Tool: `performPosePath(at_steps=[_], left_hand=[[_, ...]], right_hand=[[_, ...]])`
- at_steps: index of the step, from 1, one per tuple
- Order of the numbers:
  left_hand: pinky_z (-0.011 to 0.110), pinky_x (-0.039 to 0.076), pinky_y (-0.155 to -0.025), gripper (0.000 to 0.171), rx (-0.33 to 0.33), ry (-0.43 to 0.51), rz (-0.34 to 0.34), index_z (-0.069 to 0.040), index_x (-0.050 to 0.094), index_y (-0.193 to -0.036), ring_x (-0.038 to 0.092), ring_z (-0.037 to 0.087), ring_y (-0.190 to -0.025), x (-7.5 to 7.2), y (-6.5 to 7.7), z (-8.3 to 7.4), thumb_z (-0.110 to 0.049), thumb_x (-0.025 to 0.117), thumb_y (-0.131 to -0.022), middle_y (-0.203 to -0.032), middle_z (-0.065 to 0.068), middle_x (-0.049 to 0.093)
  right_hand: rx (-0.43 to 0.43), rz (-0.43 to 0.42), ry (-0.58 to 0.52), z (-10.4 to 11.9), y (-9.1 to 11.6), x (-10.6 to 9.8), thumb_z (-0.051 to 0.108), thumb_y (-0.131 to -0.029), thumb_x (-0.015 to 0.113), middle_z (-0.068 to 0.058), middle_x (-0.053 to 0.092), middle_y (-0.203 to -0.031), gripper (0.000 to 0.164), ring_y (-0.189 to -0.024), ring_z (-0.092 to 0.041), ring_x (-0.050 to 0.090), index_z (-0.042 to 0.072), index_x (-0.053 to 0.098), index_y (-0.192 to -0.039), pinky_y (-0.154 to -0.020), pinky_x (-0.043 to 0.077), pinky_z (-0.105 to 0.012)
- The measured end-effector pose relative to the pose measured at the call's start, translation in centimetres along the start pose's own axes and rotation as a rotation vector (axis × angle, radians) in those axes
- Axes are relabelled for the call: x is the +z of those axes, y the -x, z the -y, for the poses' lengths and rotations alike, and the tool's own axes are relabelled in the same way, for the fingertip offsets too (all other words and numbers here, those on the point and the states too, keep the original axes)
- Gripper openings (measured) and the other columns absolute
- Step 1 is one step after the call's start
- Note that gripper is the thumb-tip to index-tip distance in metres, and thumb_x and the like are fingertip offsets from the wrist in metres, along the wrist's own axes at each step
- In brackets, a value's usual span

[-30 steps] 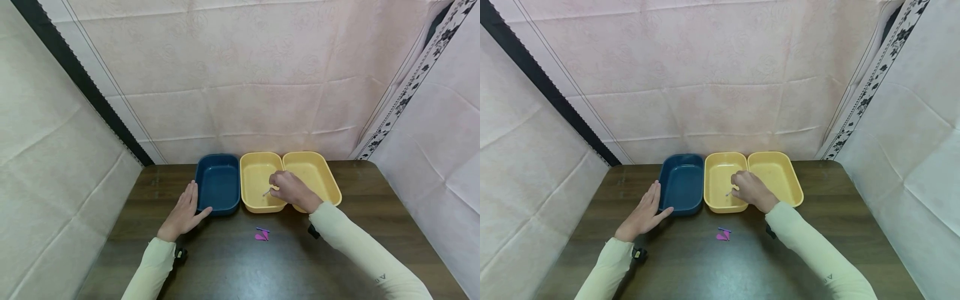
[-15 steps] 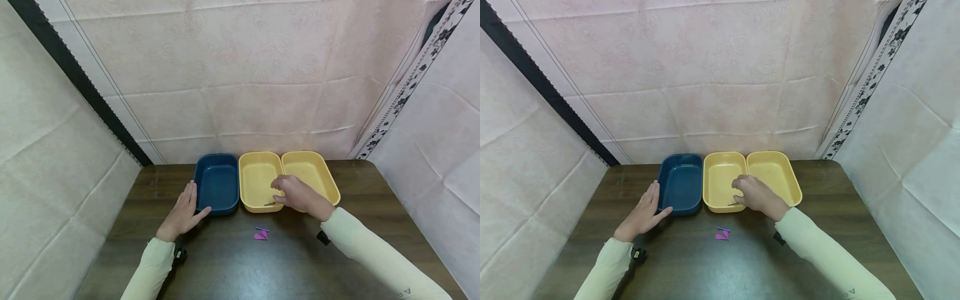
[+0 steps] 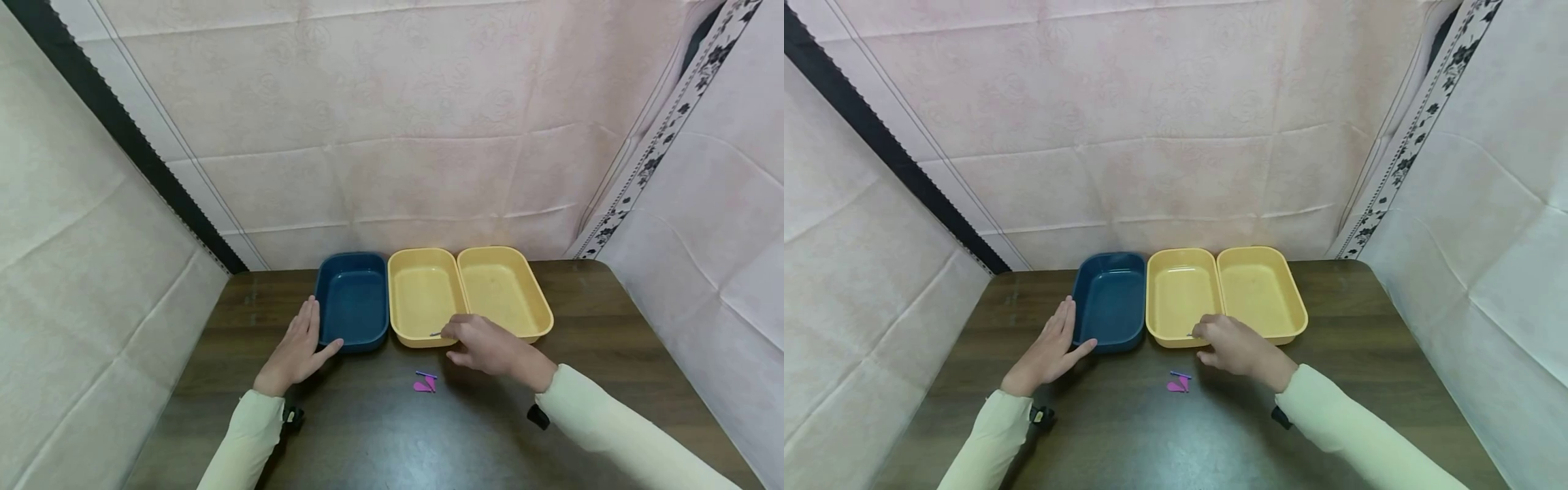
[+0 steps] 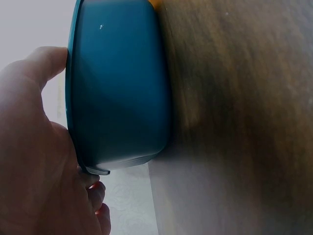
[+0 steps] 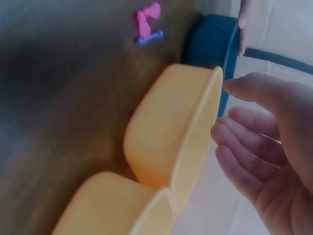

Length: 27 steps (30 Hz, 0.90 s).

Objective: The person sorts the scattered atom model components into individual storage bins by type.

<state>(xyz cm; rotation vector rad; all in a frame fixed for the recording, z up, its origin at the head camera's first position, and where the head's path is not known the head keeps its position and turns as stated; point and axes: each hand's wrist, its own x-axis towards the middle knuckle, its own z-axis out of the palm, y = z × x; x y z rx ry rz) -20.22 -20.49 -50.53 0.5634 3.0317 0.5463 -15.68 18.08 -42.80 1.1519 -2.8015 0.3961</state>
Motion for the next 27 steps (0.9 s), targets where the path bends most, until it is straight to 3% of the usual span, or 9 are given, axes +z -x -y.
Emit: performPosePath(at_steps=[4,8,16,27], left_hand=[[0.061,0.015,-0.119,0.105,-0.004,-0.003,-0.002,-0.005,-0.003,-0.155,0.0,0.034,-0.153,0.1,0.0,0.1,-0.075,0.037,-0.088,-0.165,0.012,-0.006],[0.061,0.015,-0.119,0.105,-0.003,-0.004,-0.003,-0.005,-0.002,-0.155,0.001,0.034,-0.153,0.2,-0.1,0.1,-0.076,0.037,-0.088,-0.165,0.012,-0.005],[0.061,0.015,-0.119,0.105,-0.001,0.001,-0.003,-0.005,-0.002,-0.156,0.001,0.034,-0.153,0.1,-0.1,0.0,-0.075,0.038,-0.089,-0.165,0.012,-0.005],[0.061,0.016,-0.119,0.104,0.006,0.005,-0.002,-0.005,-0.003,-0.155,0.001,0.034,-0.153,0.1,0.0,0.1,-0.073,0.039,-0.089,-0.165,0.011,-0.007]], right_hand=[[-0.004,0.052,-0.003,0.5,0.4,1.1,0.021,-0.083,0.074,-0.002,0.068,-0.097,0.025,-0.083,-0.008,0.061,0.007,0.071,-0.104,-0.071,0.056,-0.024],[-0.002,0.083,-0.011,0.8,0.6,2.3,0.022,-0.083,0.074,-0.001,0.066,-0.095,0.023,-0.078,-0.006,0.055,0.009,0.07,-0.102,-0.065,0.051,-0.021],[0.045,0.141,-0.106,1.2,0.7,4.4,0.021,-0.085,0.073,-0.001,0.066,-0.091,0.017,-0.073,-0.004,0.051,0.01,0.07,-0.097,-0.061,0.046,-0.018],[0.055,0.125,-0.114,0.6,0.3,6.9,0.019,-0.083,0.074,0.0,0.065,-0.081,0.008,-0.067,-0.002,0.048,0.013,0.069,-0.085,-0.057,0.043,-0.016]])
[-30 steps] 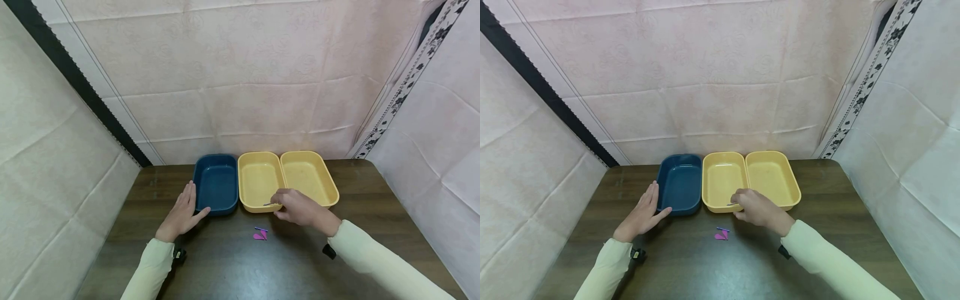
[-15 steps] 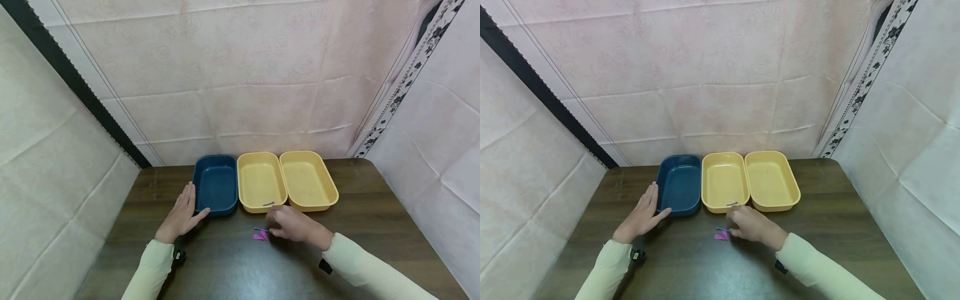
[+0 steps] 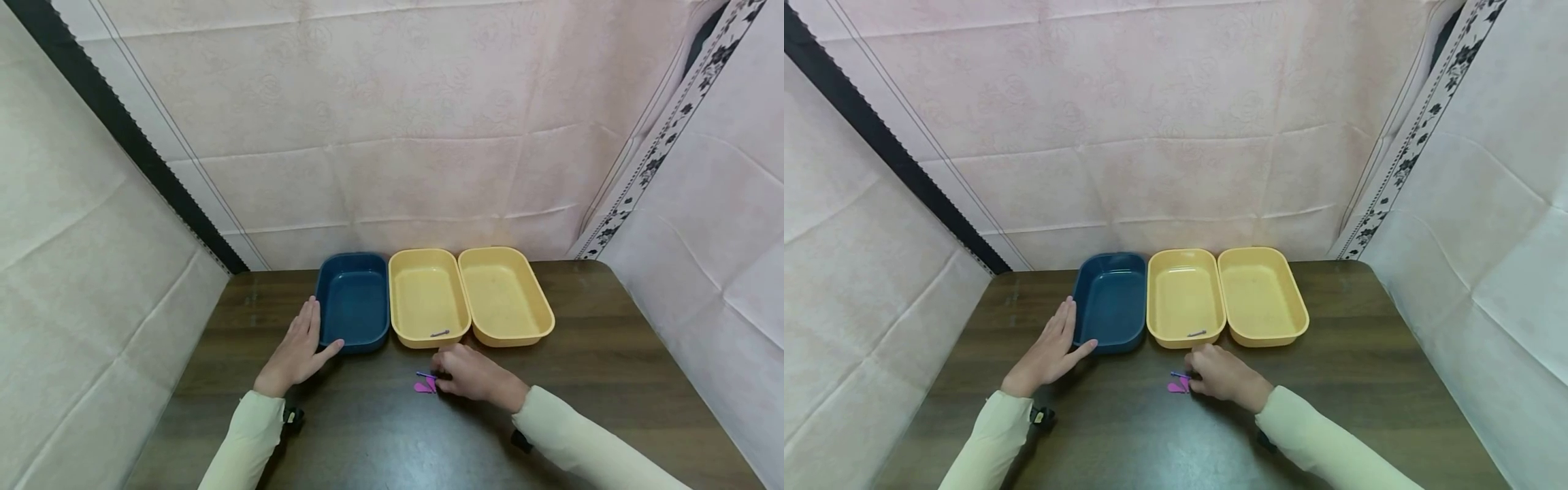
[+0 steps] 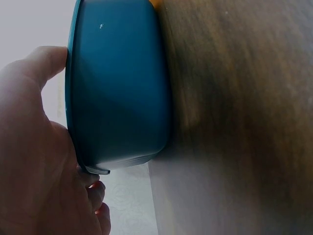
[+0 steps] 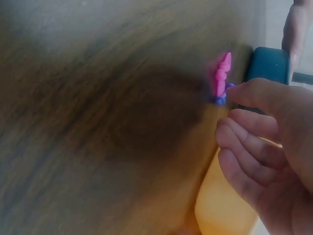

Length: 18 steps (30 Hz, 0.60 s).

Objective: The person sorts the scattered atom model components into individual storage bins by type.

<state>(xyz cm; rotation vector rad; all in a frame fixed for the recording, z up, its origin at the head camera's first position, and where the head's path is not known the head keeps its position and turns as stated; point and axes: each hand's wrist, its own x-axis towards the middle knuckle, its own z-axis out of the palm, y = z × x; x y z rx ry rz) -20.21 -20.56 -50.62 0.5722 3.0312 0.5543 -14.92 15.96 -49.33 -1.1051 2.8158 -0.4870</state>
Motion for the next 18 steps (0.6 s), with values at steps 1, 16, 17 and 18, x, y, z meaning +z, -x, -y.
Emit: performPosePath(at_steps=[1,16,17,18], left_hand=[[0.061,0.015,-0.119,0.104,-0.001,0.002,0.002,-0.005,-0.003,-0.155,0.0,0.034,-0.153,0.0,0.0,0.0,-0.073,0.039,-0.089,-0.165,0.01,-0.008],[0.059,0.014,-0.12,0.102,-0.002,0.007,0.003,-0.005,-0.002,-0.155,-0.001,0.032,-0.153,-0.3,0.2,-0.3,-0.073,0.037,-0.09,-0.164,0.007,-0.011],[0.059,0.014,-0.12,0.102,-0.002,0.008,0.003,-0.005,-0.002,-0.155,-0.001,0.032,-0.153,-0.3,0.2,-0.3,-0.073,0.037,-0.09,-0.164,0.008,-0.011],[0.058,0.014,-0.121,0.102,-0.003,0.009,0.003,-0.005,-0.002,-0.156,-0.001,0.032,-0.153,-0.3,0.2,-0.2,-0.073,0.037,-0.09,-0.164,0.008,-0.011]], right_hand=[[0.003,-0.002,-0.003,-0.1,-0.1,0.2,0.019,-0.083,0.074,0.001,0.064,-0.081,0.008,-0.067,-0.001,0.048,0.013,0.069,-0.085,-0.057,0.043,-0.016],[0.037,-0.019,-0.08,-0.8,-0.9,1.1,0.017,-0.079,0.075,0.007,0.057,-0.068,0.013,-0.058,0.002,0.045,0.016,0.063,-0.078,-0.05,0.039,-0.015],[0.039,-0.025,-0.086,-0.8,-0.8,0.9,0.017,-0.079,0.076,0.008,0.057,-0.069,0.012,-0.059,0.002,0.046,0.016,0.063,-0.079,-0.051,0.04,-0.014],[0.04,-0.029,-0.092,-0.8,-0.8,0.7,0.018,-0.078,0.076,0.009,0.057,-0.069,0.012,-0.059,0.002,0.047,0.016,0.064,-0.08,-0.052,0.041,-0.014]])
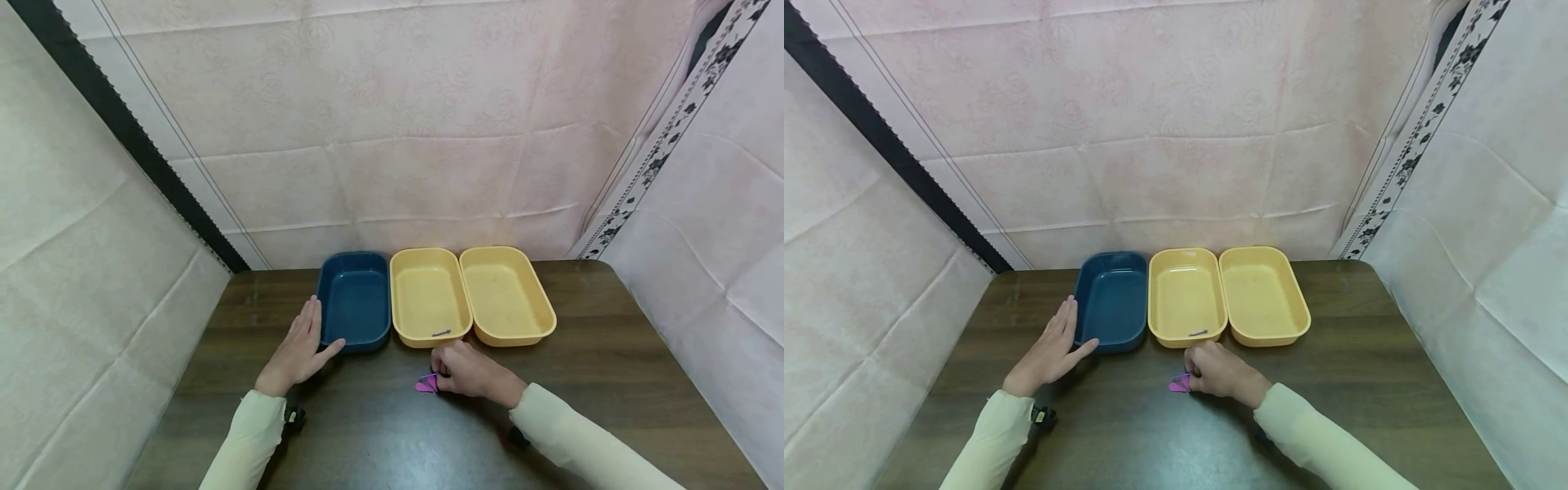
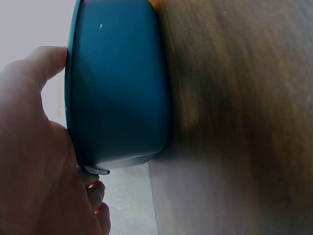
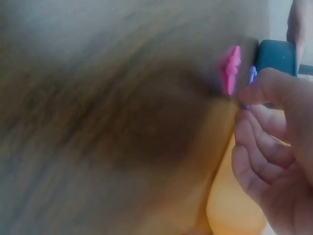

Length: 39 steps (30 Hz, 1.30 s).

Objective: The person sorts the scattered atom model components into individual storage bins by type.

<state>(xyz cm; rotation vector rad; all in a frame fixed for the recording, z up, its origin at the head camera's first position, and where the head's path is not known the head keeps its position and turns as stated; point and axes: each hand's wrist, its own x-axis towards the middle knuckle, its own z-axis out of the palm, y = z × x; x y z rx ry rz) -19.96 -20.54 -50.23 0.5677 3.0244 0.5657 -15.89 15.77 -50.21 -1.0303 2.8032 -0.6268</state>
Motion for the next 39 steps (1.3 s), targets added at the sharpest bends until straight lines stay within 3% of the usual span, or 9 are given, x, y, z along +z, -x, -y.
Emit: performPosePath(at_steps=[8,18,29,39], left_hand=[[0.058,0.014,-0.121,0.103,-0.004,-0.002,0.0,-0.005,-0.002,-0.155,-0.002,0.031,-0.153,0.1,-0.1,0.1,-0.074,0.036,-0.09,-0.165,0.009,-0.009],[0.061,0.015,-0.119,0.104,-0.001,-0.001,-0.003,-0.004,-0.003,-0.155,0.0,0.034,-0.153,0.2,-0.3,0.5,-0.074,0.038,-0.089,-0.165,0.012,-0.007],[0.062,0.015,-0.119,0.104,0.006,-0.006,-0.005,-0.004,-0.002,-0.155,0.0,0.034,-0.153,0.4,-0.1,0.6,-0.073,0.039,-0.09,-0.165,0.012,-0.007],[0.061,0.016,-0.119,0.104,0.014,-0.005,-0.01,-0.004,-0.001,-0.155,0.001,0.034,-0.153,0.4,-0.2,0.4,-0.073,0.039,-0.089,-0.165,0.014,-0.004]], right_hand=[[0.011,0.022,-0.033,0.8,0.2,-2.4,0.013,-0.078,0.073,0.01,0.057,-0.068,0.008,-0.061,0.002,0.049,0.016,0.065,-0.079,-0.053,0.043,-0.015],[-0.05,-0.049,-0.003,1.0,-0.1,-5.7,0.01,-0.077,0.072,0.008,0.056,-0.071,0.01,-0.064,-0.001,0.05,0.015,0.064,-0.079,-0.052,0.045,-0.014],[-0.095,-0.103,0.062,1.4,-1.0,-8.1,0.011,-0.075,0.073,0.006,0.059,-0.074,0.01,-0.068,-0.004,0.053,0.015,0.065,-0.079,-0.059,0.047,-0.015],[-0.07,-0.161,0.08,0.3,-2.1,-9.4,0.009,-0.074,0.074,0.004,0.062,-0.075,0.011,-0.069,-0.006,0.054,0.013,0.065,-0.079,-0.061,0.048,-0.017]])
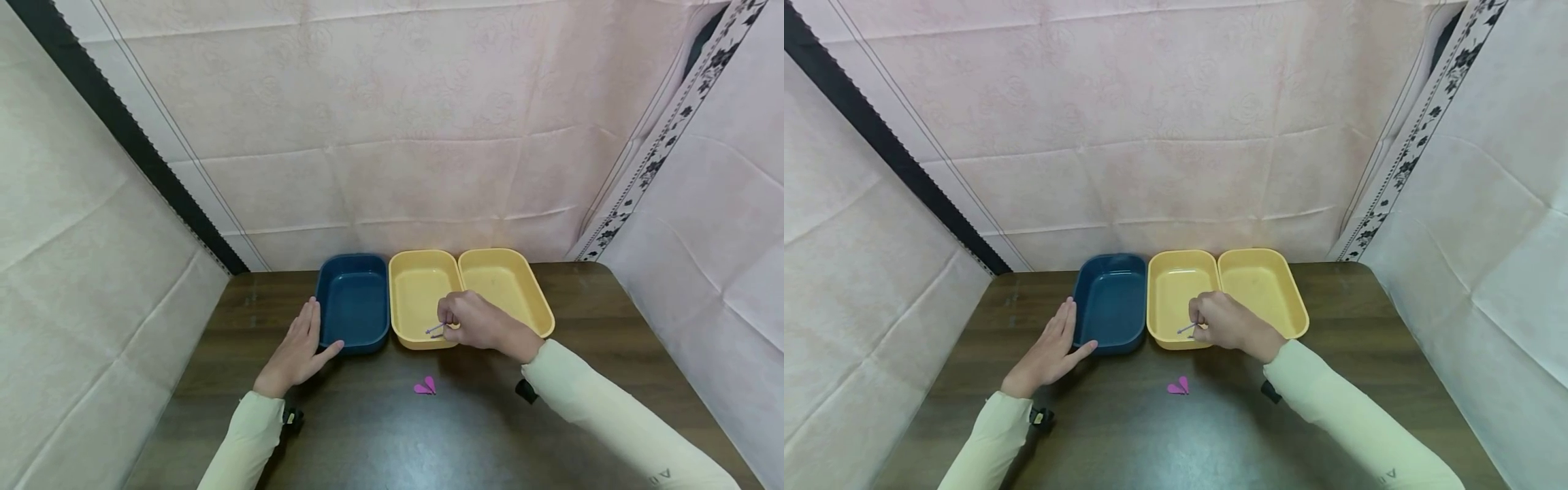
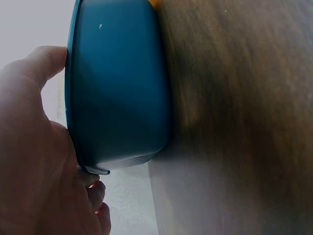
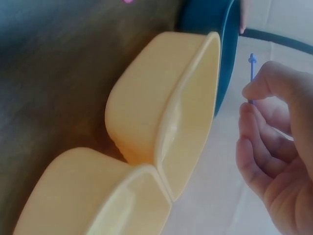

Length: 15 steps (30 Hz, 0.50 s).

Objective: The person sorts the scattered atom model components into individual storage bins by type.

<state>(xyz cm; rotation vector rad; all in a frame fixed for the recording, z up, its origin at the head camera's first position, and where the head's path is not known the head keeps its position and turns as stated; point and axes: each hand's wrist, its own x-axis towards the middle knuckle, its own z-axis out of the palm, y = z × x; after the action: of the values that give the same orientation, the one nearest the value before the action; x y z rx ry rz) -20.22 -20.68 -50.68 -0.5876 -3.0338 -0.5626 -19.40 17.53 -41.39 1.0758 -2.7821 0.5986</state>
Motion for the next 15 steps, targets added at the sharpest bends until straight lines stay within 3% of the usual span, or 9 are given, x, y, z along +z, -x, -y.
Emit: performPosePath(at_steps=[15], left_hand=[[0.059,0.016,-0.12,0.103,-0.011,-0.009,0.008,-0.005,-0.002,-0.156,0.0,0.032,-0.153,-0.3,0.1,-0.3,-0.074,0.037,-0.09,-0.165,0.013,-0.004]], right_hand=[[0.086,-0.014,0.009,-2.6,-1.9,1.0,0.008,-0.075,0.07,0.004,0.065,-0.075,0.007,-0.07,-0.005,0.057,0.01,0.067,-0.08,-0.063,0.05,-0.019]])
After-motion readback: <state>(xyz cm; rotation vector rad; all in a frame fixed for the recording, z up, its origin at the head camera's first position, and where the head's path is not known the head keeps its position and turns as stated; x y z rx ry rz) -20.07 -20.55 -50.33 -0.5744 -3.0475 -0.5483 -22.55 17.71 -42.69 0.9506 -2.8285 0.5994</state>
